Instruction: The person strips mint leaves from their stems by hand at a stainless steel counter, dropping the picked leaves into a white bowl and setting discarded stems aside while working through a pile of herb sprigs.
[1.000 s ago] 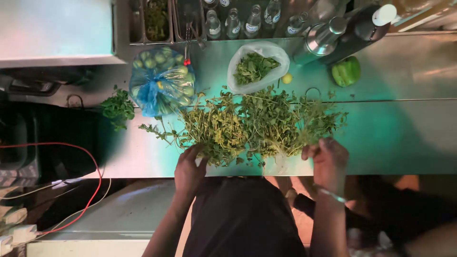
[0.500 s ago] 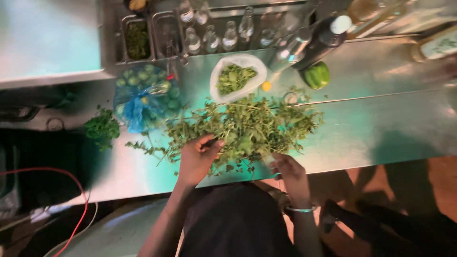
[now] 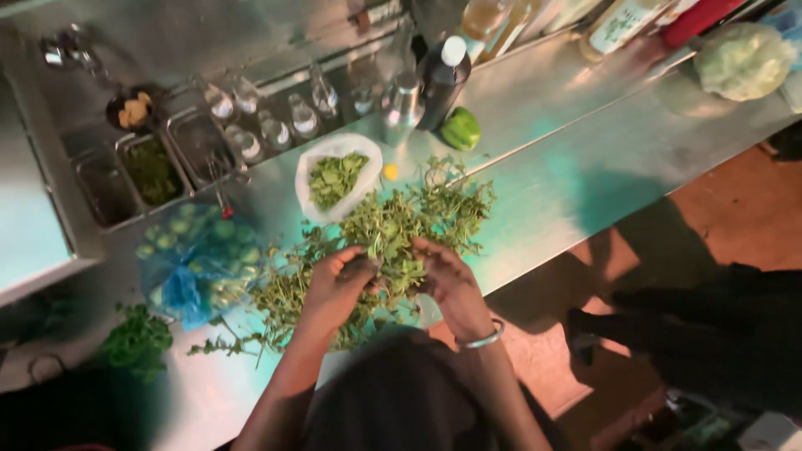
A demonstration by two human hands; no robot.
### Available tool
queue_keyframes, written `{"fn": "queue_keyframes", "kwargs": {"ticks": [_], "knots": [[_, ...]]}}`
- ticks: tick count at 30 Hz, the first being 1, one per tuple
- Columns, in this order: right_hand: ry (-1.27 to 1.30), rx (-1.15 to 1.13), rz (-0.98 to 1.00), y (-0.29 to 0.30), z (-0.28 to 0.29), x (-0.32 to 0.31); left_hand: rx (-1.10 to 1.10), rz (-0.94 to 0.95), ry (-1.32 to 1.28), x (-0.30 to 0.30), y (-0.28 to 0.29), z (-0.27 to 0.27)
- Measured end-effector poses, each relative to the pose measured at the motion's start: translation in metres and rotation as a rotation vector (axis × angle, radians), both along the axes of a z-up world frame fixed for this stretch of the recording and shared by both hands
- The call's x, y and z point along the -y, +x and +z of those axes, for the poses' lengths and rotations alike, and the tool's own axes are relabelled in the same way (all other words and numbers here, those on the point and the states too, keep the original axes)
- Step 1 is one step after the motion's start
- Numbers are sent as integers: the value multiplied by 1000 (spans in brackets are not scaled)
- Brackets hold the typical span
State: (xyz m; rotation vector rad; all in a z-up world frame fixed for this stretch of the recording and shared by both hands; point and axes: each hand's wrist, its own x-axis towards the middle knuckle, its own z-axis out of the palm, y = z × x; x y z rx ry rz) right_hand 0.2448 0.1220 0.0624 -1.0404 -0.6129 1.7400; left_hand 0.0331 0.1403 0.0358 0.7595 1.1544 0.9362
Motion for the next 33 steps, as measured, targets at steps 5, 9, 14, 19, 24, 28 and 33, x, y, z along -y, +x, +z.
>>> {"fn": "queue_keyframes", "kwargs": {"ticks": [5, 9, 14, 19, 24, 28, 33], "knots": [[68, 100, 61, 6, -42, -1, 167, -11, -130, -6, 6, -3], [192, 381, 217, 10, -67, -3, 496, 88, -198, -4, 18, -20], [210, 147, 276, 12, -28, -18, 519, 181, -133, -8, 30, -18], [49, -101, 222, 46, -77, -16, 250, 263, 17, -5, 42, -11], [-50, 176, 293, 40, -30, -25, 140, 405, -22, 0, 52, -16], [65, 243, 262, 54, -37, -32, 71, 526, 90, -2, 38, -6], [-16, 238, 120, 60, -16, -40, -31, 606, -19, -1, 9, -20]]}}
